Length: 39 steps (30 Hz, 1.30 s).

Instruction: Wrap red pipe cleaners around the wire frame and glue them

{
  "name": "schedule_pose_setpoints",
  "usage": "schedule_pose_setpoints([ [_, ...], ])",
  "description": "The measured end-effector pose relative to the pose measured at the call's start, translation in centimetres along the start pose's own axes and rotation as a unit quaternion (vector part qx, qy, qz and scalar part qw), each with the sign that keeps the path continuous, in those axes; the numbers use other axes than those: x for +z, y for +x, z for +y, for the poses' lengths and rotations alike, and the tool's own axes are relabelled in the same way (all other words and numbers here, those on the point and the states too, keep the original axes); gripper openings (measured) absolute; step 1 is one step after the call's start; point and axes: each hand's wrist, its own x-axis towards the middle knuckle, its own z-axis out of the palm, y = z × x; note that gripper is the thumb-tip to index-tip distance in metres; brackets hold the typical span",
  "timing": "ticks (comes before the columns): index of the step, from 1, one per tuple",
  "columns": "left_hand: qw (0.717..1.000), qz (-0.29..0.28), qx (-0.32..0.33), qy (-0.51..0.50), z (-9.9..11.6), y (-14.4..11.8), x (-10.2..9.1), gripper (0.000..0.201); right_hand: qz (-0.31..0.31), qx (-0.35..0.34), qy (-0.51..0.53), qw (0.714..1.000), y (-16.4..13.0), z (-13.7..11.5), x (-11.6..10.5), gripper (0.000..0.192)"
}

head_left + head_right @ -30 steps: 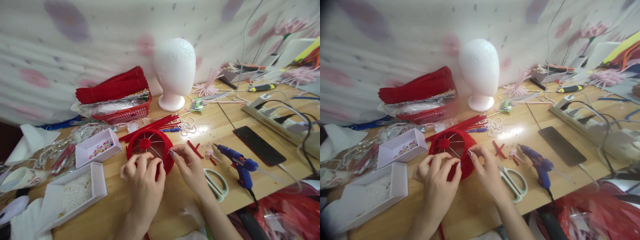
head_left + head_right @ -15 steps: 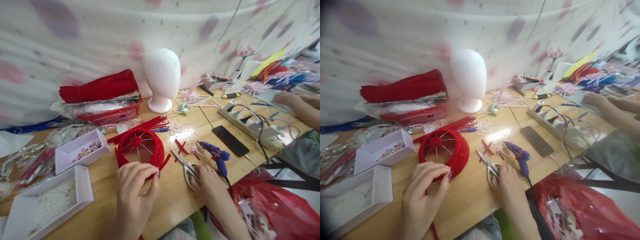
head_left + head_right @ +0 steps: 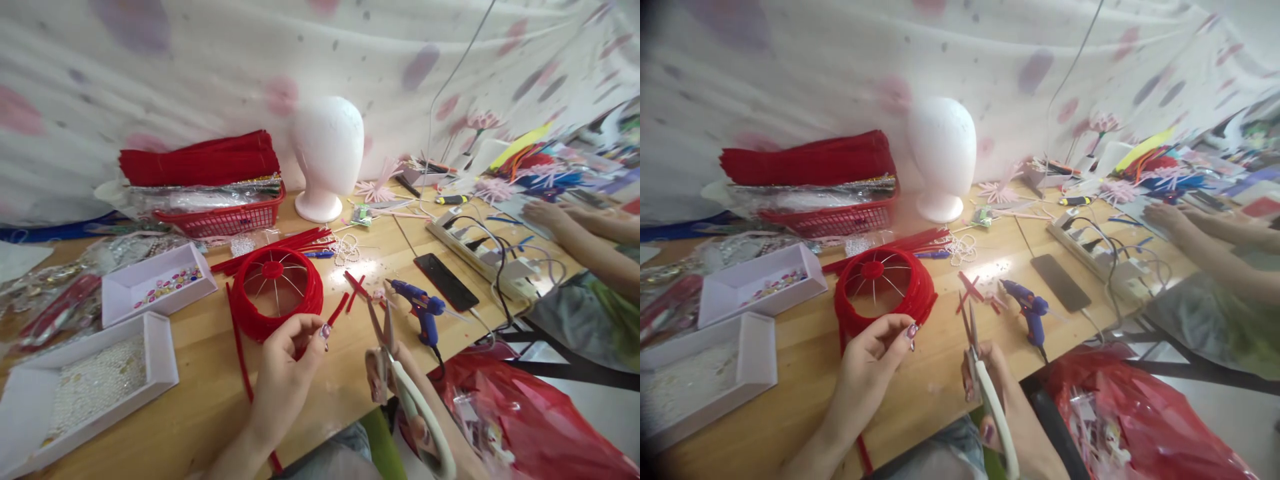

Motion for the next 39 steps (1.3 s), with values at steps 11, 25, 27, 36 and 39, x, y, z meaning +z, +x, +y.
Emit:
schedule_pose_setpoints([
  [11,0.981,-0.174,-0.003,0.09,0.6,0.5,0.8,0.012,-0.14,0.033,-0.102,0.984,1.6,-1.0,0.6,0.077],
  [25,0.957,-0.187,0.101,0.196,1.0,1.1,0.8,0.013,-0.131,0.093,-0.104,0.982,1.6,-0.4,-0.3,0.066],
  [27,0.952,-0.18,0.119,0.216,0.8,1.1,0.9,0.014,-0.129,0.093,-0.109,0.981,1.5,-0.4,-0.3,0.066],
  [36,0.933,-0.175,0.149,0.278,0.2,1.1,1.2,0.016,-0.109,0.109,-0.131,0.979,1.5,-0.5,-0.6,0.059],
  [39,0.928,-0.183,0.158,0.285,0.1,1.1,1.2,0.016,-0.089,0.135,-0.122,0.979,1.5,-0.7,-0.4,0.047],
])
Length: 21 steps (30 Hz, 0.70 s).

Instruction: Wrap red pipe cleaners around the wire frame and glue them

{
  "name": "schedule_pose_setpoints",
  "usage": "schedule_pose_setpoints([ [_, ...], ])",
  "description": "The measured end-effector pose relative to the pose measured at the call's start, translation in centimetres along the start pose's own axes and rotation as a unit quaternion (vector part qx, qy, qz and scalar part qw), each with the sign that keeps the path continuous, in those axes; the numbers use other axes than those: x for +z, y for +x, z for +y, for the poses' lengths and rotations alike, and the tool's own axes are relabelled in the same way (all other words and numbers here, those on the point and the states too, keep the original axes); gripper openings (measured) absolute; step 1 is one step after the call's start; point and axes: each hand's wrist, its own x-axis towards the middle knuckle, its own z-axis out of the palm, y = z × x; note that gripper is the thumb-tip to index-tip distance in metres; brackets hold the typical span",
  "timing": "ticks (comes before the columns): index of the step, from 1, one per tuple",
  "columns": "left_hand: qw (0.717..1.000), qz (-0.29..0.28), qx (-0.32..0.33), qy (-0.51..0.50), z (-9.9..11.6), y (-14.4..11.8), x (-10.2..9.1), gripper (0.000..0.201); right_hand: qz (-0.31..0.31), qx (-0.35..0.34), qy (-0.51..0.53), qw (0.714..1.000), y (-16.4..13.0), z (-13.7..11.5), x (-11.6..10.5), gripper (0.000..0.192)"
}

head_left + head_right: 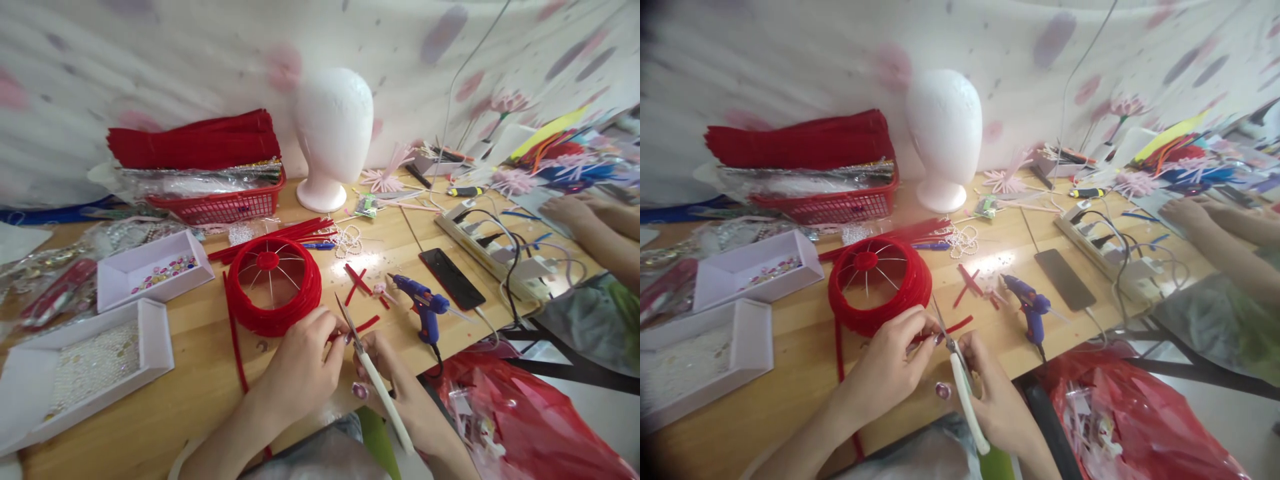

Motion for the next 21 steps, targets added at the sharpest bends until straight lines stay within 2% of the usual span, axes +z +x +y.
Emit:
schedule_pose_setpoints([
  [12,1.0,0.003,-0.025,0.006,0.0,0.1,0.7,0.016,0.031,-0.019,0.04,0.999,0.7,0.9,0.5,0.04],
  [19,0.999,0.008,-0.052,-0.013,-0.4,0.2,0.7,0.015,0.037,-0.031,-0.007,0.999,1.2,0.4,0.4,0.03],
  [21,0.998,0.008,-0.054,-0.021,-0.6,0.2,0.7,0.015,0.047,-0.015,0.002,0.999,1.5,0.6,0.5,0.029],
])
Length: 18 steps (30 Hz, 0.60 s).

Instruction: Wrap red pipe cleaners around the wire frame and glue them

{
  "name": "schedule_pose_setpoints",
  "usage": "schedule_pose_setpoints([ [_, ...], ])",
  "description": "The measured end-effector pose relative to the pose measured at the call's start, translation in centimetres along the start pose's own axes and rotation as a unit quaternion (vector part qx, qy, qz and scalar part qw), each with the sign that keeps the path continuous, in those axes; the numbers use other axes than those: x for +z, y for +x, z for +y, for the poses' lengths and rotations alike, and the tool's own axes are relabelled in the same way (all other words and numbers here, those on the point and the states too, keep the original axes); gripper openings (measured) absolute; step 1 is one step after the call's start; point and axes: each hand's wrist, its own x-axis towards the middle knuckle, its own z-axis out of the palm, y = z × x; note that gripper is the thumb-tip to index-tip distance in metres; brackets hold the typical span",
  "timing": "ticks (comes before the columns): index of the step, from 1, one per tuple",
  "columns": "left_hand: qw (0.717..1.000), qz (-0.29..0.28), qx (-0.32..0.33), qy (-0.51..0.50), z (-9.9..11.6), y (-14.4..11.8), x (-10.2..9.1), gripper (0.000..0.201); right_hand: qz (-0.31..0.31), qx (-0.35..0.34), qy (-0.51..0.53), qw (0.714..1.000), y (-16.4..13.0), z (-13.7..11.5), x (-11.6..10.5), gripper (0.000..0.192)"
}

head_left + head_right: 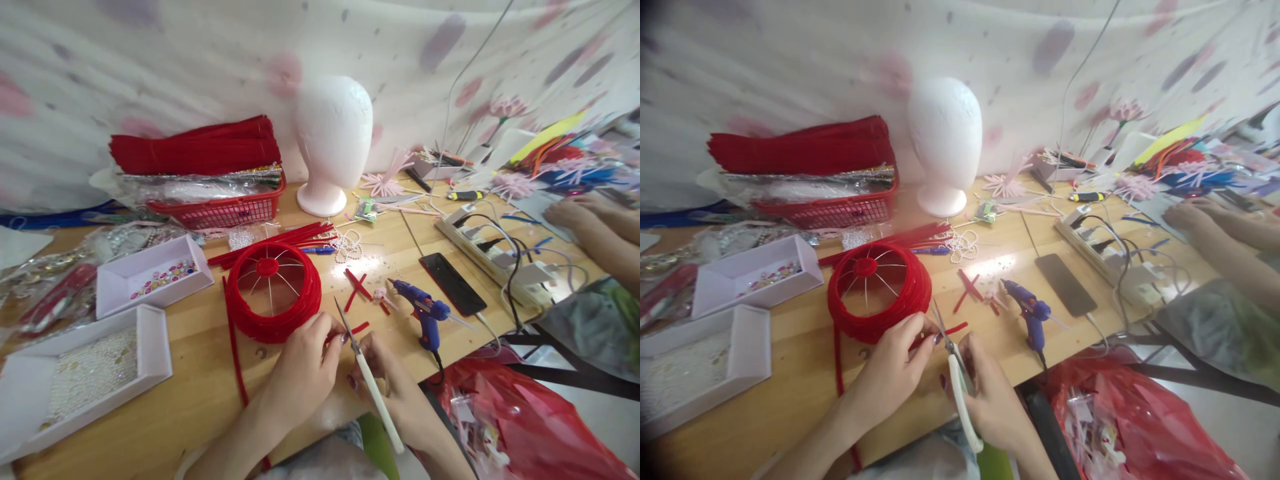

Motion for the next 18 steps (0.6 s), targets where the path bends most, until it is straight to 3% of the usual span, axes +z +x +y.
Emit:
schedule_pose_setpoints([
  [2,1.0,0.007,-0.001,-0.013,-0.1,0.0,0.0,0.014,0.023,0.016,0.003,1.0,0.4,0.3,-0.1,0.032],
  [5,0.999,0.011,-0.008,-0.04,-0.2,0.0,0.0,0.013,0.084,-0.014,-0.067,0.994,0.9,0.6,-0.6,0.033],
  [11,0.999,0.011,-0.031,-0.038,-0.2,-0.6,-0.5,0.012,0.166,-0.042,-0.277,0.945,1.5,-0.1,-1.6,0.033],
  [18,0.993,-0.001,-0.089,-0.076,-1.9,-2.5,-1.9,0.026,0.219,-0.055,-0.294,0.929,1.3,-0.4,-1.9,0.037],
])
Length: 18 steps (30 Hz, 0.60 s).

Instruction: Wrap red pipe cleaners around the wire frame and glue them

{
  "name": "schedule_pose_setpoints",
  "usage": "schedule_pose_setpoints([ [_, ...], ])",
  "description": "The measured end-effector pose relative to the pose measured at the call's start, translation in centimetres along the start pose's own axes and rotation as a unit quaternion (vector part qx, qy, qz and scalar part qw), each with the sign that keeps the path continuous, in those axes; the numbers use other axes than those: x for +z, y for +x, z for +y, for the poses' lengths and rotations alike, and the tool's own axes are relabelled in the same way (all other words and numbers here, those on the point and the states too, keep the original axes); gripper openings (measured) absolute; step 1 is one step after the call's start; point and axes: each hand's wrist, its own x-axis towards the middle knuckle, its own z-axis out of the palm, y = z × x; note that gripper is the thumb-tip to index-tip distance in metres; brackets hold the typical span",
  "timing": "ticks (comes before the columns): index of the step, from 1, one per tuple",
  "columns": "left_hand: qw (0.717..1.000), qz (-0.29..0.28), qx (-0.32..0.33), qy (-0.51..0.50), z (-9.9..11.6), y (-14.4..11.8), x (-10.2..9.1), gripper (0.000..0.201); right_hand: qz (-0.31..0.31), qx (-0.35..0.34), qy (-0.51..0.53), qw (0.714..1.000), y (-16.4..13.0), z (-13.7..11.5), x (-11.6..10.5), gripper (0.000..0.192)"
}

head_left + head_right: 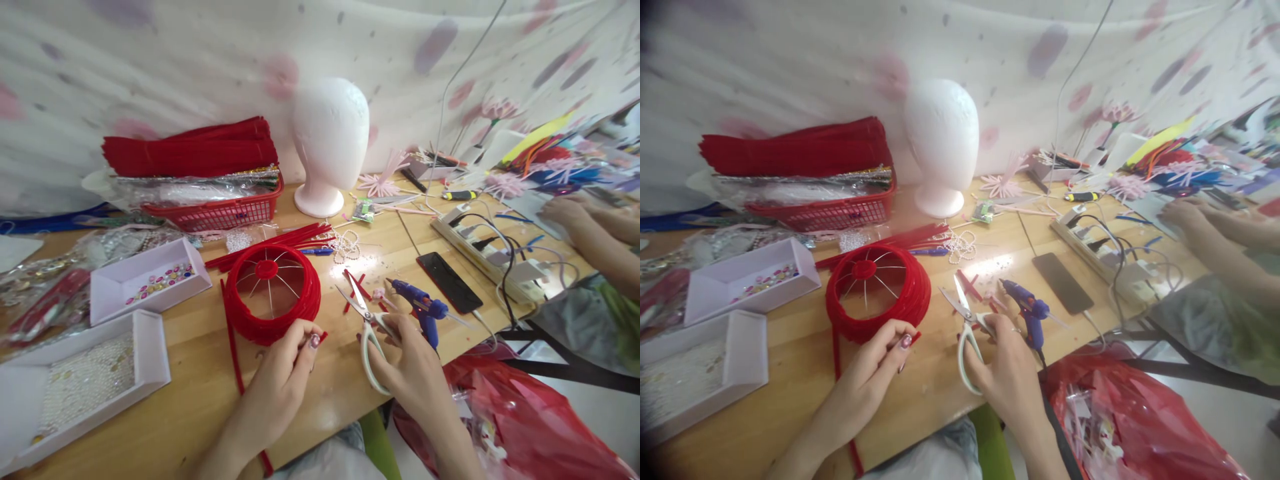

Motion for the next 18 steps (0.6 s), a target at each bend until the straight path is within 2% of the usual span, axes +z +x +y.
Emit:
schedule_pose_setpoints([
  [5,0.994,0.003,-0.052,-0.095,-1.0,-1.1,-1.1,0.031,-0.021,0.046,-0.033,0.998,-0.9,-1.0,0.6,0.025],
  [8,0.994,-0.006,-0.039,-0.106,-0.8,-1.7,-1.5,0.029,-0.042,0.055,-0.054,0.996,-1.3,-1.5,1.7,0.019],
  [13,0.996,-0.003,-0.018,-0.083,-0.8,-2.4,-2.2,0.02,-0.016,-0.002,-0.153,0.988,-1.4,-0.9,3.2,0.02],
  [18,0.998,0.025,-0.015,-0.058,-1.8,-2.6,-2.6,0.017,-0.023,-0.036,-0.163,0.986,-0.6,-0.4,3.5,0.026],
])
